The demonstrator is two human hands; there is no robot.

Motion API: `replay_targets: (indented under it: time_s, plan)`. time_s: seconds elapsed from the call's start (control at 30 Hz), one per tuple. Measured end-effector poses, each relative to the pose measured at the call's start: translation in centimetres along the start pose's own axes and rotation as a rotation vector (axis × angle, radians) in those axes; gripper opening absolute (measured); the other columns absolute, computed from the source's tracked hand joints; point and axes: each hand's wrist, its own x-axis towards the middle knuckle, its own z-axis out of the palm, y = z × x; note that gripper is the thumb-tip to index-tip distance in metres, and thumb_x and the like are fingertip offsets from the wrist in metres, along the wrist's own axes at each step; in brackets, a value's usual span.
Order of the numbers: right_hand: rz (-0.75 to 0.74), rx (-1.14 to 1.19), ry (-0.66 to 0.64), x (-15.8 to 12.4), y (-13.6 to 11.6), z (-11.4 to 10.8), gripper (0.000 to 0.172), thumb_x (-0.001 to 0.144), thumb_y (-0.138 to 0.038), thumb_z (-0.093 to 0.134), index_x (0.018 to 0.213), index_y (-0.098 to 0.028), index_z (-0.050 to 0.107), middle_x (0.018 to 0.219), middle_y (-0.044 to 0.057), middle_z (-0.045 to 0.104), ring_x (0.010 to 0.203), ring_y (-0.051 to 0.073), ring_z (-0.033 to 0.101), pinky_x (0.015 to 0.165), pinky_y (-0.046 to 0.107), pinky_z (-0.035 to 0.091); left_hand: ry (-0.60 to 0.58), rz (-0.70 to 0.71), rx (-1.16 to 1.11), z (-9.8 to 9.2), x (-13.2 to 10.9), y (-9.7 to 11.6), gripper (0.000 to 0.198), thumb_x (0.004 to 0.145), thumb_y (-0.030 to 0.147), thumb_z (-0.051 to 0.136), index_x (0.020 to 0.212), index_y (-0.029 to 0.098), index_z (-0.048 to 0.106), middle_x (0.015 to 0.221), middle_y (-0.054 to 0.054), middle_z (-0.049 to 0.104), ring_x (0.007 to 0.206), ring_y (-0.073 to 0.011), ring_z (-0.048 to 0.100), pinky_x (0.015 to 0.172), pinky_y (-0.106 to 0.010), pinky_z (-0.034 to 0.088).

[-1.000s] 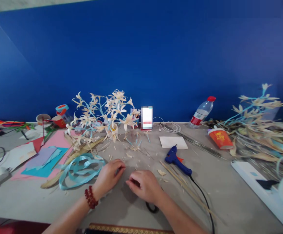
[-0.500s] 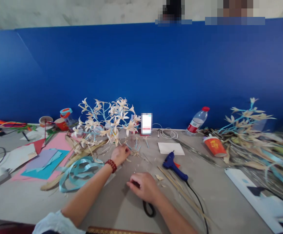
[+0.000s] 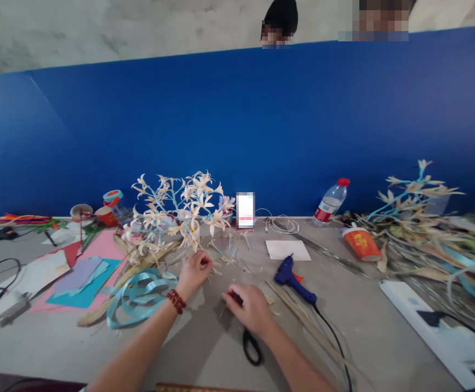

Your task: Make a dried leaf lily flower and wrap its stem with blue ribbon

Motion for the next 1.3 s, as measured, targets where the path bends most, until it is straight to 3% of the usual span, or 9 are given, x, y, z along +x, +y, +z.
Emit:
replay_targets:
  time_s: [0.13,0.33,0.5,0.7,0.83,0.93,1.0,1.1,1.3]
  plan:
    - [0.129,0.221,0.098,0.1,-0.5,0.0,0.018,0.091,-0.037,0.058,0.091,-0.019,0.062,0.073,0.000,0.065,0.058,0.014,0.057,0.055,0.024,0.040,0.079,0.002,-0.164,-0.4,-3.9,2.2,0.010,0.087,0.020,0.051,0.079,0.020,0.056,0.076,-0.002,0.063,0.074,-0.0188,0.062,0.056,-0.026,0.044]
    - [0.163,0.302,0.175,0.1,-1.3,-0.1,0.022,0.095,-0.035,0.048,0.083,-0.019,0.058,0.069,-0.001,0.058,0.061,0.014,0.054,0.058,0.024,0.040,0.123,-0.027,-0.346,0.6,-7.2,5.0,0.010,0.089,0.023,0.051,0.081,0.020,0.056,0.078,-0.002,0.062,0.076,-0.0182,0.060,0.070,-0.029,0.046]
    - [0.105,0.304,0.047,0.0,-0.6,-0.5,0.013,0.090,-0.027,0.053,0.080,-0.020,0.057,0.068,-0.002,0.057,0.063,0.013,0.053,0.059,0.023,0.038,-0.083,-0.150,-0.721,0.6,-7.2,4.7,0.010,0.086,0.024,0.055,0.079,0.018,0.059,0.077,-0.001,0.060,0.077,-0.0175,0.055,0.072,-0.027,0.041]
    - [0.131,0.360,-0.133,0.5,-1.0,-1.7,0.012,0.092,-0.029,0.054,0.084,-0.021,0.058,0.073,-0.003,0.061,0.063,0.012,0.056,0.056,0.021,0.039,-0.315,-0.188,-0.859,-0.6,-6.5,3.3,0.014,0.080,0.025,0.063,0.069,0.016,0.060,0.067,0.001,0.055,0.066,-0.0142,0.048,0.063,-0.025,0.037]
    - [0.227,0.107,-0.248,0.4,-2.2,-5.0,0.016,0.089,-0.036,0.063,0.097,-0.022,0.062,0.082,0.000,0.068,0.068,0.016,0.061,0.062,0.026,0.041,-0.298,-0.274,-0.959,-0.3,-6.7,2.6,0.011,0.076,0.021,0.068,0.070,0.015,0.061,0.064,0.003,0.053,0.062,-0.0118,0.044,0.058,-0.022,0.032]
    - [0.272,-0.179,-0.283,-1.1,-2.7,-6.9,0.011,0.088,-0.033,0.064,0.091,-0.022,0.063,0.084,0.002,0.069,0.076,0.022,0.065,0.066,0.030,0.043,-0.203,-0.370,-1.058,0.2,-6.8,2.0,0.013,0.077,0.024,0.069,0.074,0.016,0.060,0.064,0.004,0.050,0.059,-0.0097,0.042,0.057,-0.021,0.032]
    - [0.300,-0.309,-0.300,-2.8,-2.6,-6.9,0.008,0.086,-0.027,0.066,0.092,-0.021,0.063,0.088,0.005,0.070,0.082,0.026,0.068,0.068,0.033,0.045,-0.146,-0.427,-1.127,0.3,-6.7,1.7,0.015,0.079,0.027,0.069,0.075,0.017,0.059,0.065,0.005,0.051,0.058,-0.0090,0.043,0.058,-0.020,0.033]
    - [0.302,-0.412,-0.339,-5.2,-2.0,-5.3,0.028,0.074,-0.022,0.077,0.099,-0.020,0.065,0.104,0.010,0.070,0.088,0.031,0.069,0.072,0.037,0.050,-0.095,-0.494,-1.232,0.2,-6.4,1.5,0.017,0.079,0.028,0.070,0.075,0.017,0.058,0.063,0.004,0.052,0.057,-0.0089,0.045,0.058,-0.020,0.035]
    - [0.315,-0.465,-0.260,-7.3,-1.6,-3.6,0.038,0.067,-0.020,0.079,0.102,-0.017,0.063,0.113,0.014,0.067,0.088,0.031,0.070,0.070,0.036,0.054,-0.049,-0.533,-1.371,0.1,-6.3,1.6,0.019,0.076,0.029,0.073,0.072,0.017,0.059,0.066,0.002,0.056,0.060,-0.0106,0.049,0.058,-0.022,0.039]
